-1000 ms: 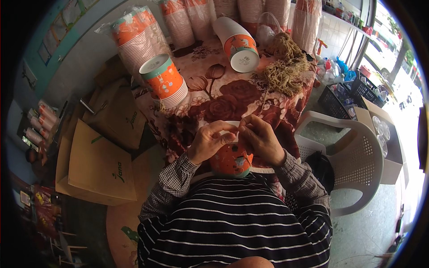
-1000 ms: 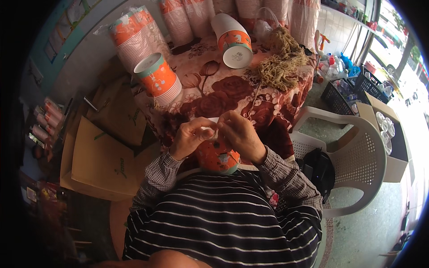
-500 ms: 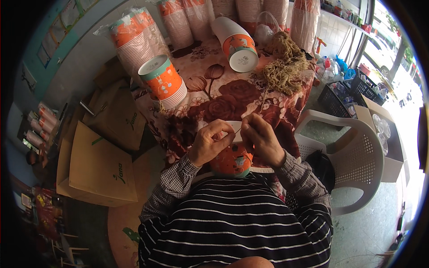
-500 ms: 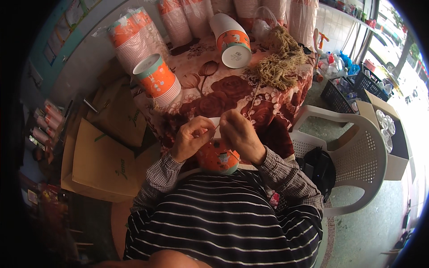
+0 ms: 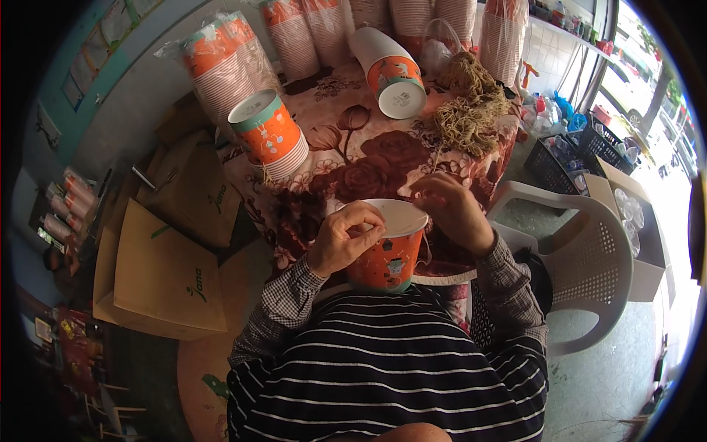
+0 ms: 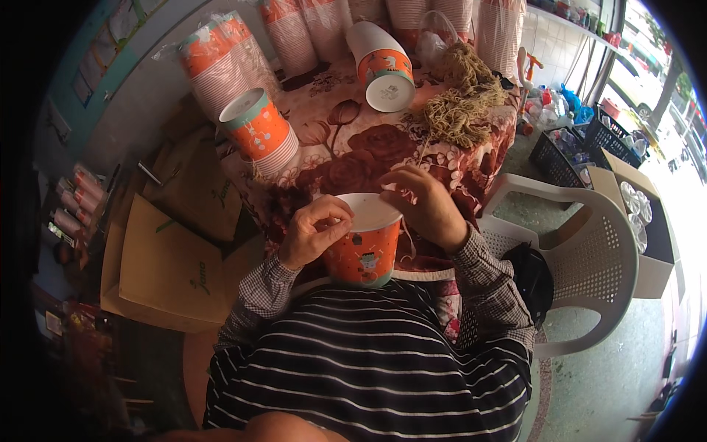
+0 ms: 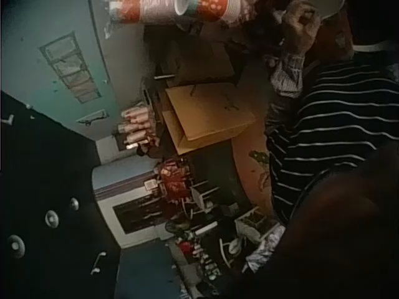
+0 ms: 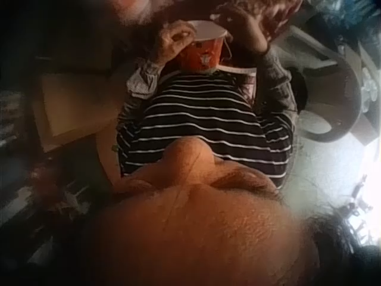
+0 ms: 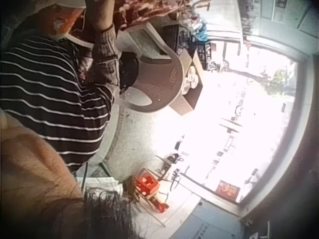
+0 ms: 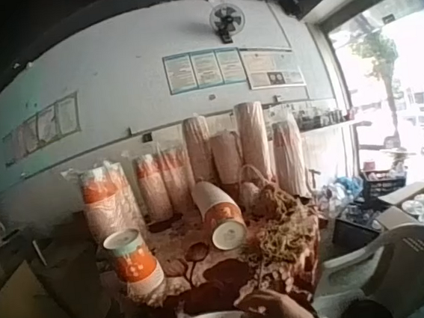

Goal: Threading and tying plastic or string handles onto paper buckets.

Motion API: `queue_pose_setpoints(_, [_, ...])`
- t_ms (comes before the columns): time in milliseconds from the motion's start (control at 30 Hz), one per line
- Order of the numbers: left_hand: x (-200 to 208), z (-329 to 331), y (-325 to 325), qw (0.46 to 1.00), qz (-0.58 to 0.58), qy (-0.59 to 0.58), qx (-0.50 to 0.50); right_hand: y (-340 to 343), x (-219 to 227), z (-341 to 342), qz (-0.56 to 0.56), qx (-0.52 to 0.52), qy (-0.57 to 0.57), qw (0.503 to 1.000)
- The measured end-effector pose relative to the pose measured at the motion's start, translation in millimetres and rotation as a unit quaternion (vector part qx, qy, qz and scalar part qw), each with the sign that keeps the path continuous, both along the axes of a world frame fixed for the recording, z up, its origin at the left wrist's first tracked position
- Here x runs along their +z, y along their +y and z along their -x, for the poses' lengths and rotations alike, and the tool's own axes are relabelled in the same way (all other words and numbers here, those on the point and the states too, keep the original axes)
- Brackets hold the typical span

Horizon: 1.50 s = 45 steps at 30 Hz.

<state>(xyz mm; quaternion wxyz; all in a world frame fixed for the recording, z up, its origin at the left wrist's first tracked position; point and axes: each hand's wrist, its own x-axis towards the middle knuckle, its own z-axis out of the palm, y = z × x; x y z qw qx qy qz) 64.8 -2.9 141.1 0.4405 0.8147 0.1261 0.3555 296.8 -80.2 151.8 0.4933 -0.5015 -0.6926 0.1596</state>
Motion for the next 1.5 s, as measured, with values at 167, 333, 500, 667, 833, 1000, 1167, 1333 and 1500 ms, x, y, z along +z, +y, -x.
queue_pose_setpoints(167, [-2.4,1.7,3.9,1.0,-0.027,0.002,0.005,1.1,-11.2,18.7,0.081,0.109,0.045,0.99])
queue_pose_setpoints(333, [0.5,4.3,4.1,0.999,-0.024,0.021,0.014,3.6,-17.4,27.8,0.131,0.133,0.08,0.979])
queue_pose_setpoints(500, [3.9,6.2,5.0,0.999,-0.049,0.02,0.01,1.2,-21.4,41.2,0.128,0.11,0.168,0.971])
queue_pose_setpoints(667, [8.8,5.6,2.2,0.999,-0.027,0.039,0.008,1.0,-20.2,46.5,0.039,0.068,0.107,0.991])
queue_pose_setpoints(833, [7.5,6.9,4.0,0.998,-0.04,0.049,0.005,-2.3,-12.7,52.7,-0.072,0.031,0.027,0.997])
queue_pose_setpoints(1000, [8.9,6.1,1.7,0.997,-0.021,0.068,0.0,-6.4,-9.1,53.5,-0.182,-0.037,-0.029,0.982])
queue_pose_setpoints(1167, [0.8,5.8,-6.1,0.991,-0.12,0.021,0.047,-5.9,-8.5,50.9,-0.175,-0.017,-0.03,0.984])
queue_pose_setpoints(1333, [-9.3,5.6,-11.1,0.982,-0.165,-0.003,0.097,-5.4,-13.6,52.5,-0.115,0.024,0.043,0.992])
queue_pose_setpoints(1500, [-19.6,4.5,-8.7,0.977,-0.168,-0.047,0.121,-6.7,-12.9,57.0,-0.113,0.049,0.053,0.991])
